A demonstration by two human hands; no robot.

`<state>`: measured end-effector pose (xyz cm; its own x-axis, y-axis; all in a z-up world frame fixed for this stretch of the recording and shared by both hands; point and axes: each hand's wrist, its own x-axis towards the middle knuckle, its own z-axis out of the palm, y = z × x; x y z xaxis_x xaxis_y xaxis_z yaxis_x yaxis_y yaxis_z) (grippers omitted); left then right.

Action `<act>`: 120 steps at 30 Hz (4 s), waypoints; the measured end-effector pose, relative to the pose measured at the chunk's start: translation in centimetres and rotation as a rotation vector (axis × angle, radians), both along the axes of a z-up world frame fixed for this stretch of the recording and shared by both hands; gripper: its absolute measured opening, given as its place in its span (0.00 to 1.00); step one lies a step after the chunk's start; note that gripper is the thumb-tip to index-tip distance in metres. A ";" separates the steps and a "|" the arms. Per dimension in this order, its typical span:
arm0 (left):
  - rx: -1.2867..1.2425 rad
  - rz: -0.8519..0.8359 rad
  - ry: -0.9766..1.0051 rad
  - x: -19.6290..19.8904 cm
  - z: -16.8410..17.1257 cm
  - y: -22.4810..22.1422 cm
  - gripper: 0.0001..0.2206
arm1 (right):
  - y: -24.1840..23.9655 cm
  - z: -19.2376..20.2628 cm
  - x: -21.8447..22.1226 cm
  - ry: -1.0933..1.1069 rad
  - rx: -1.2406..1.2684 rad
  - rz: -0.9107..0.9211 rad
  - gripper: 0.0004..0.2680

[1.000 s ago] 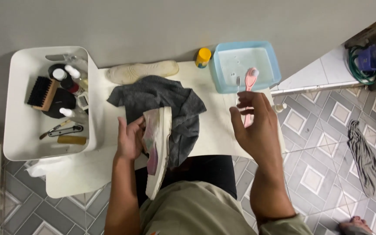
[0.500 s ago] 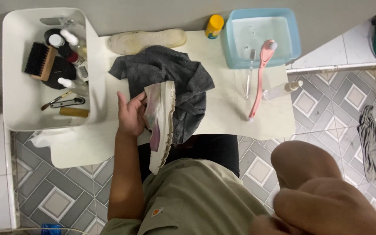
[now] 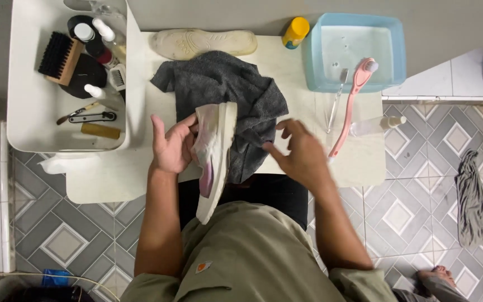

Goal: Cleaning the midsole of a sneaker using a brush, soapy water, and a cloth.

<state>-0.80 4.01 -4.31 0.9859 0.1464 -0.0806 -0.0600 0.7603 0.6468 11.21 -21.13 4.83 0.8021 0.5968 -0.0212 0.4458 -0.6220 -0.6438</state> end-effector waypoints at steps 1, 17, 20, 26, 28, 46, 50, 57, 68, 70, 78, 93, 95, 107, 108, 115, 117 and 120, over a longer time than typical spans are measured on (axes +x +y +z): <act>0.000 0.005 0.000 0.1 0.1 0.0 0.53 | 0.5 -1.2 -0.4 0.000 0.000 0.005 0.16; 0.361 -0.146 0.080 3.7 -2.5 -0.3 0.44 | -2.1 -13.3 -3.1 -0.001 1.079 -0.167 0.15; 0.455 -0.172 0.023 3.0 5.5 -2.2 0.40 | 1.7 -8.6 -3.9 -0.163 0.695 0.146 0.10; 0.567 -0.219 0.038 4.0 1.0 -0.4 0.36 | 6.9 -4.3 -0.6 -0.095 -0.139 0.077 0.14; 0.590 -0.228 0.041 4.3 -1.0 0.2 0.35 | 7.6 -4.9 0.5 -0.111 -0.220 0.052 0.15; 0.651 -0.142 0.193 3.6 1.4 -1.1 0.40 | 4.3 -2.0 -3.5 -0.191 0.057 0.399 0.06; 0.730 -0.149 0.165 4.6 -1.4 -1.0 0.31 | 0.0 -6.0 -2.4 0.103 0.442 0.083 0.07; 1.529 0.470 0.419 8.5 2.3 1.4 0.12 | 0.5 -6.3 -4.7 0.257 0.224 -0.059 0.16; 1.877 0.305 0.376 11.2 3.1 3.1 0.15 | 0.3 -6.3 -4.6 0.319 0.223 -0.071 0.18; 1.745 0.408 0.135 10.5 7.0 1.5 0.13 | 0.4 -5.8 -4.7 0.317 0.215 -0.057 0.18; 1.621 -0.287 -0.013 9.2 7.2 -2.8 0.20 | 1.7 -5.4 -4.9 0.277 0.194 -0.027 0.19; 1.589 0.046 0.049 12.8 -3.3 -0.9 0.25 | 2.2 -6.3 -4.9 0.279 0.205 -0.005 0.19; 1.392 -0.060 0.049 13.2 -4.5 0.9 0.27 | 2.1 -6.6 -5.2 0.278 0.204 -0.002 0.19; 1.339 -0.415 0.213 10.6 4.6 -0.1 0.28 | 2.5 -6.9 -4.3 0.310 0.203 0.011 0.19; 1.312 -0.361 0.244 10.8 2.5 -0.2 0.25 | 2.3 -7.1 -4.4 0.314 0.204 0.015 0.19; 1.288 -0.177 0.286 13.6 -4.5 2.3 0.34 | 2.4 -6.5 -4.6 0.298 0.206 0.020 0.19; 1.036 0.043 0.217 13.6 -5.2 4.6 0.33 | 2.3 -6.8 -4.8 0.265 0.211 -0.011 0.20; 0.688 -0.091 0.179 9.1 8.8 1.5 0.22 | 2.2 -6.7 -4.7 0.329 0.217 -0.026 0.20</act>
<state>8.31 5.48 4.50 0.9769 0.1402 -0.1610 0.1358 0.1737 0.9754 6.51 -18.93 -1.82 0.7886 0.5950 -0.1552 0.1793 -0.4638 -0.8676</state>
